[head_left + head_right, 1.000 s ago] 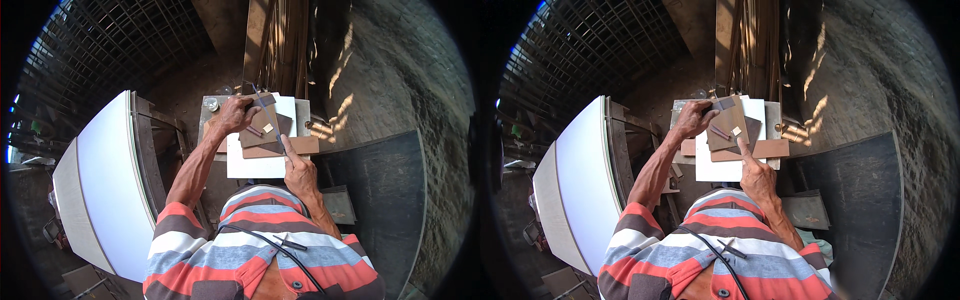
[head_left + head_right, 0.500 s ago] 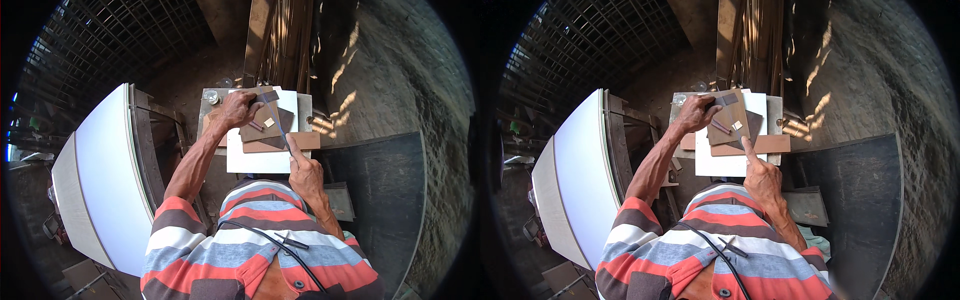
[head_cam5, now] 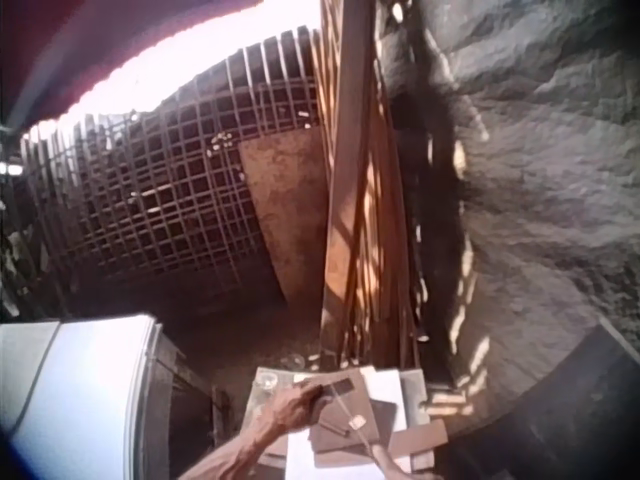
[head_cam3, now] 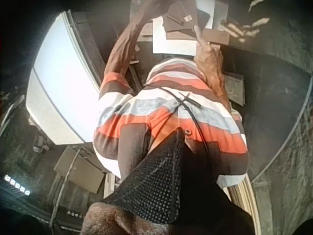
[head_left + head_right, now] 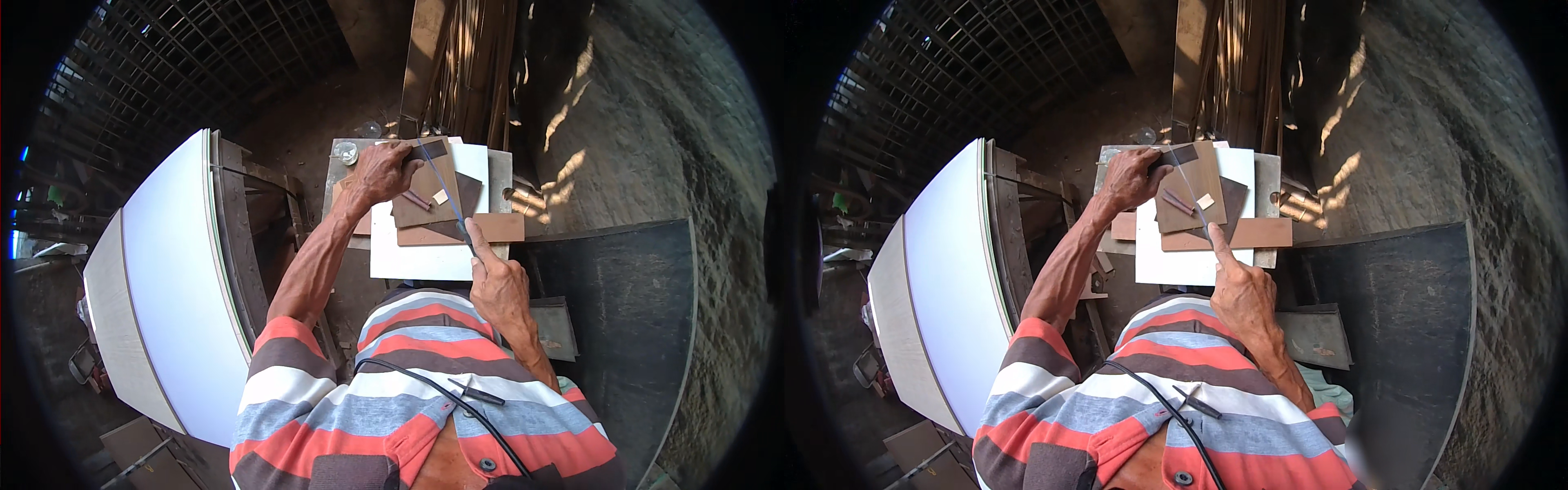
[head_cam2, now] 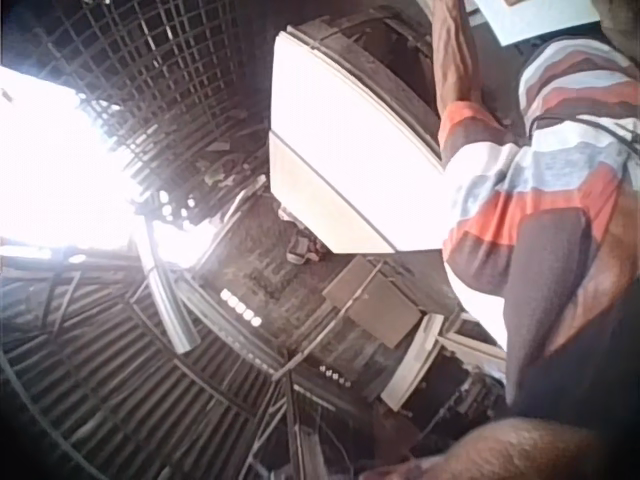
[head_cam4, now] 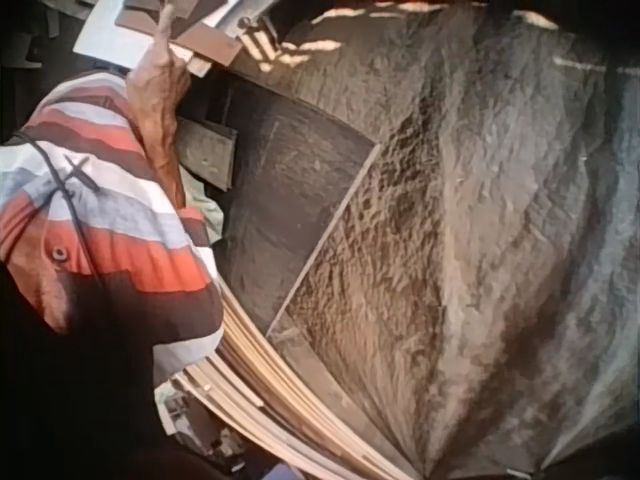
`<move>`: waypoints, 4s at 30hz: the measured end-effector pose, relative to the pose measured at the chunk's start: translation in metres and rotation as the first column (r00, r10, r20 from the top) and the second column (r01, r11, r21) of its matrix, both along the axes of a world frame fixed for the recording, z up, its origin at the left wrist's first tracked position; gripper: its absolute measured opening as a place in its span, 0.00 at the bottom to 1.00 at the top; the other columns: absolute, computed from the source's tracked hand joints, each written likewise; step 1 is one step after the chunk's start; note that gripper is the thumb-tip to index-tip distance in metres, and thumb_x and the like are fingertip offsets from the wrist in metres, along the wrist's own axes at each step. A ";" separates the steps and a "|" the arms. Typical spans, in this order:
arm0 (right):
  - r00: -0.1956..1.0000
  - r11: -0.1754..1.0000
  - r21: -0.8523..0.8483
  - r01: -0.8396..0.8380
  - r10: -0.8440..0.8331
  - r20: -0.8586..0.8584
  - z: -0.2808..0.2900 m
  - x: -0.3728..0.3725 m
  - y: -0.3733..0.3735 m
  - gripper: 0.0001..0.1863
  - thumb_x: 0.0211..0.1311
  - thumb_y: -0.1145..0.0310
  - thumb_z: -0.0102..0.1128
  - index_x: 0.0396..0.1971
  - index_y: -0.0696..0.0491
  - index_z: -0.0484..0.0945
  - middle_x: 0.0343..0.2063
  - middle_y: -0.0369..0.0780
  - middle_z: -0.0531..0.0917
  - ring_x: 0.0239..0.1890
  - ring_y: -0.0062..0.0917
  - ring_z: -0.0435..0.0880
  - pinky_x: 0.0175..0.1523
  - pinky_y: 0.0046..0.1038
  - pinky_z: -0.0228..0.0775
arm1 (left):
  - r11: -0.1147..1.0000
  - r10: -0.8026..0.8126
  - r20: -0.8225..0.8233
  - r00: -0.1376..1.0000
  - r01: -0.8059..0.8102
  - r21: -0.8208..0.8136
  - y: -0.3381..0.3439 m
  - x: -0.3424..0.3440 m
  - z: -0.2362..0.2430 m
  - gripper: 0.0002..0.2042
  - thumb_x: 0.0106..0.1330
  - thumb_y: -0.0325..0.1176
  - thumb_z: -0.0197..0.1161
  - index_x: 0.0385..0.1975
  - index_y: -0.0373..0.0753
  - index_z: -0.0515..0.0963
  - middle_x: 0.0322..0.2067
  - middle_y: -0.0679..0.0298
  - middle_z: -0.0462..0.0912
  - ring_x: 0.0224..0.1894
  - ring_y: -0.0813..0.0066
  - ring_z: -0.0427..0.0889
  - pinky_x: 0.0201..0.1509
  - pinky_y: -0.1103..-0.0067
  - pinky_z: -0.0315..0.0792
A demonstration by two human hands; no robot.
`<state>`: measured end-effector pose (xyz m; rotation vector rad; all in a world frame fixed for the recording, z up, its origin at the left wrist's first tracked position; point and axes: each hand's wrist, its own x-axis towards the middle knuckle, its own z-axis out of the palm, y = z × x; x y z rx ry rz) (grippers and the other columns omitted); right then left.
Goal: The person uses a utility knife to cut small rectangular pieces of wood on a white workbench. They hold the wood with one hand and carefully slice along the edges with the other, separating smaller pieces from larger blocks. The cut pieces are placed on the table as the process continues.
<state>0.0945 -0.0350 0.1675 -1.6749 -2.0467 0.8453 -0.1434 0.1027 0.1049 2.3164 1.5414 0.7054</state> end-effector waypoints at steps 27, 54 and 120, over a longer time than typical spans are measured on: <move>0.994 0.999 0.025 0.045 -0.047 0.097 -0.020 -0.004 0.014 0.33 0.65 0.72 0.52 0.71 0.39 0.64 0.20 0.55 0.81 0.25 0.50 0.83 0.36 0.46 0.74 | 0.999 -0.040 0.127 0.991 0.040 -0.004 -0.014 0.021 0.000 0.11 0.61 0.35 0.68 0.30 0.31 0.82 0.23 0.46 0.81 0.24 0.48 0.81 0.29 0.63 0.72; 0.998 0.977 0.211 0.001 0.014 -0.069 -0.015 0.019 -0.036 0.33 0.65 0.74 0.54 0.71 0.42 0.64 0.21 0.54 0.80 0.21 0.48 0.82 0.31 0.44 0.71 | 0.992 -0.002 0.131 0.991 0.018 -0.122 -0.021 0.010 0.025 0.13 0.61 0.38 0.69 0.30 0.32 0.82 0.24 0.48 0.81 0.28 0.47 0.81 0.32 0.60 0.72; 0.995 0.987 0.132 0.089 -0.081 -0.062 -0.009 0.008 -0.027 0.33 0.66 0.73 0.54 0.71 0.40 0.64 0.20 0.53 0.80 0.22 0.47 0.81 0.33 0.44 0.72 | 0.991 -0.016 0.142 0.990 -0.004 0.136 -0.020 0.023 0.025 0.12 0.61 0.37 0.68 0.29 0.32 0.81 0.26 0.48 0.81 0.29 0.48 0.81 0.33 0.60 0.72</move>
